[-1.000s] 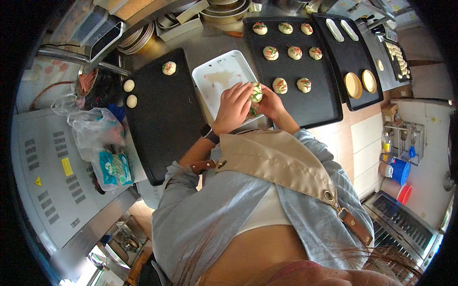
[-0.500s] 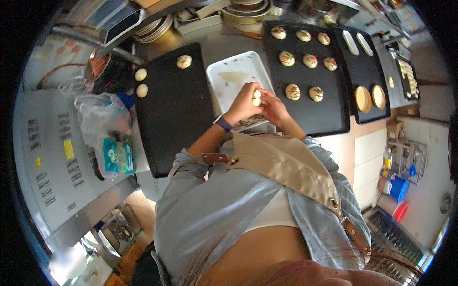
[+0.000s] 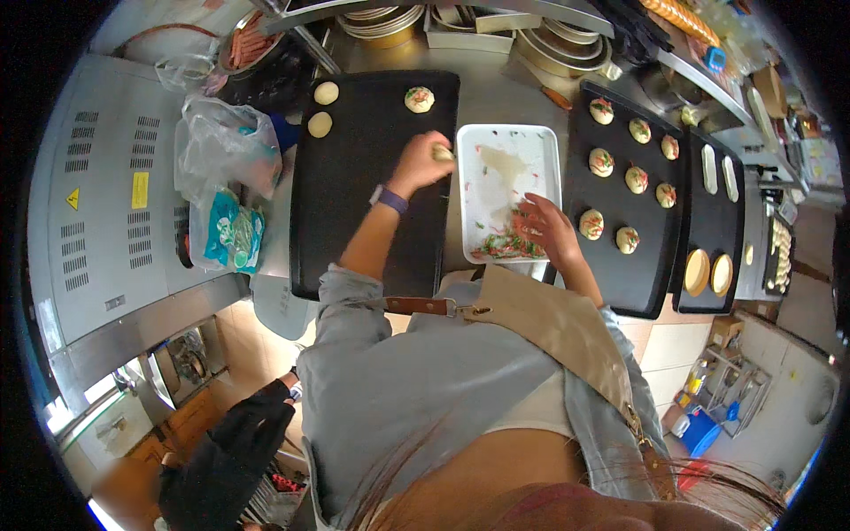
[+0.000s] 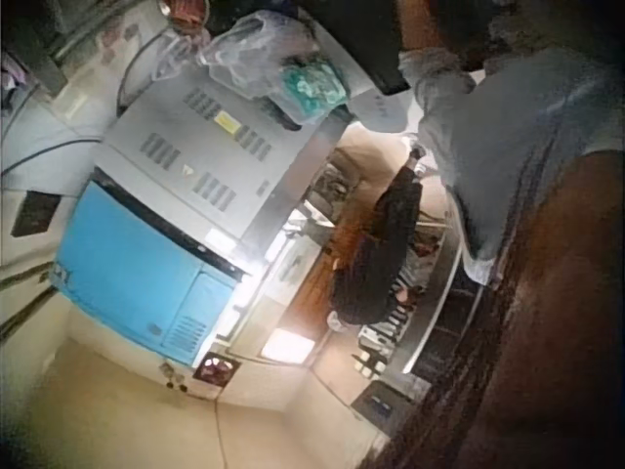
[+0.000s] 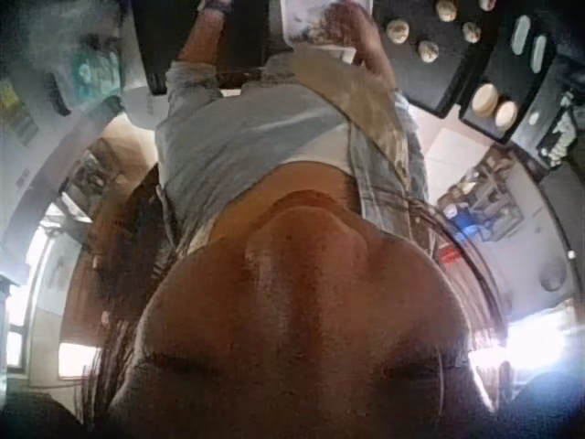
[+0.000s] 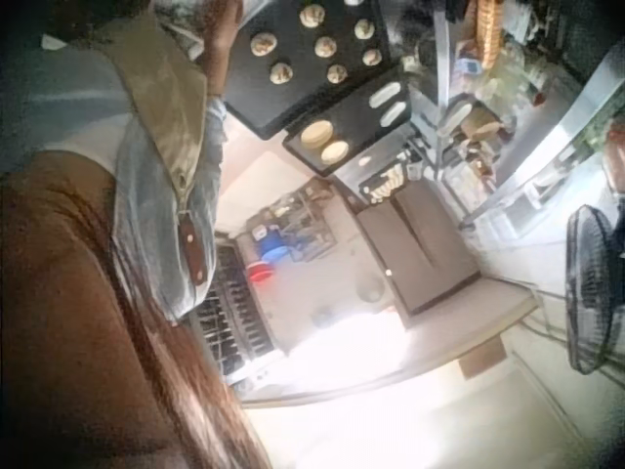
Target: The person assembles small round food items by placing a colorful vegetable mixture onto dough balls and arranging them on a black tray. The person repeatedly picks up dough, adds filling, and places the items in rows on the tray.
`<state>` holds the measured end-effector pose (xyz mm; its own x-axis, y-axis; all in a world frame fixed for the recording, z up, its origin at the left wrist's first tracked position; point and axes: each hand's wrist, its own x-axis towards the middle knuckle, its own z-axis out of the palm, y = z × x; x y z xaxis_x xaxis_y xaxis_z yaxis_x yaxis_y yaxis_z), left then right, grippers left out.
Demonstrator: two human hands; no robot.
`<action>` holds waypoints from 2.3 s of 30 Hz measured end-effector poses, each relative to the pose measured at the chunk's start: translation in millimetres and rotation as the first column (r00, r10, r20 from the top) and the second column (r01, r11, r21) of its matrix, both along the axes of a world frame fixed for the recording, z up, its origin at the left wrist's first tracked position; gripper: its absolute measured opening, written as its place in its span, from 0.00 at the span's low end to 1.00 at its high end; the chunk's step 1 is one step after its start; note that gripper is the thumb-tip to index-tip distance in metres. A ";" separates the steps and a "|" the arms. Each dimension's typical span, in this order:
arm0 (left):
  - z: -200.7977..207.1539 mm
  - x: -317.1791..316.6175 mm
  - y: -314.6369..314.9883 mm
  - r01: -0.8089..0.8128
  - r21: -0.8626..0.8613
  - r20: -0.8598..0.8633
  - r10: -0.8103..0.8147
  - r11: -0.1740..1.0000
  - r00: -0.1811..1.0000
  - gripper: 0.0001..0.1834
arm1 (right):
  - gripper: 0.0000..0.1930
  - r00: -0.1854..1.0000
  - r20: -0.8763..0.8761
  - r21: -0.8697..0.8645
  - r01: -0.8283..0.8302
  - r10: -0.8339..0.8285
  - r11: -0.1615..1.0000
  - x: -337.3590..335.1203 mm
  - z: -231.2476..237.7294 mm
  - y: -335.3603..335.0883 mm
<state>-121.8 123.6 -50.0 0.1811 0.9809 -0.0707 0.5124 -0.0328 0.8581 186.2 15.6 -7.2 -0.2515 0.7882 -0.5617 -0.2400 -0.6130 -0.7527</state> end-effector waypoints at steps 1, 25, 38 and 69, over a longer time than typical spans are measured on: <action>-17.7 -28.5 15.0 -0.095 -0.026 0.065 0.096 0.995 0.993 0.17 | 0.25 1.000 -0.028 -0.009 -0.011 0.011 1.000 2.8 3.5 -0.6; -88.4 -181.6 142.4 -0.141 0.167 -0.539 0.210 0.976 0.816 0.36 | 0.15 0.992 0.072 -0.161 0.119 -0.108 0.980 -9.5 -16.9 13.7; -87.9 -186.7 135.8 -0.216 0.243 -0.425 0.304 0.946 0.853 0.42 | 0.15 0.988 0.150 -0.161 -0.023 0.048 0.987 -15.3 -28.5 22.4; -52.5 -153.6 -9.2 -0.182 -0.077 -0.359 0.143 0.980 0.922 0.25 | 0.15 0.973 0.230 -0.025 -0.024 0.030 0.999 -21.0 -19.6 9.0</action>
<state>-275.4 114.5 -102.6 -0.0355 0.9779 -0.2062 0.7712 0.1580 0.6166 165.2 24.5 -26.8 -0.1342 0.7698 -0.6240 -0.0445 -0.6337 -0.7723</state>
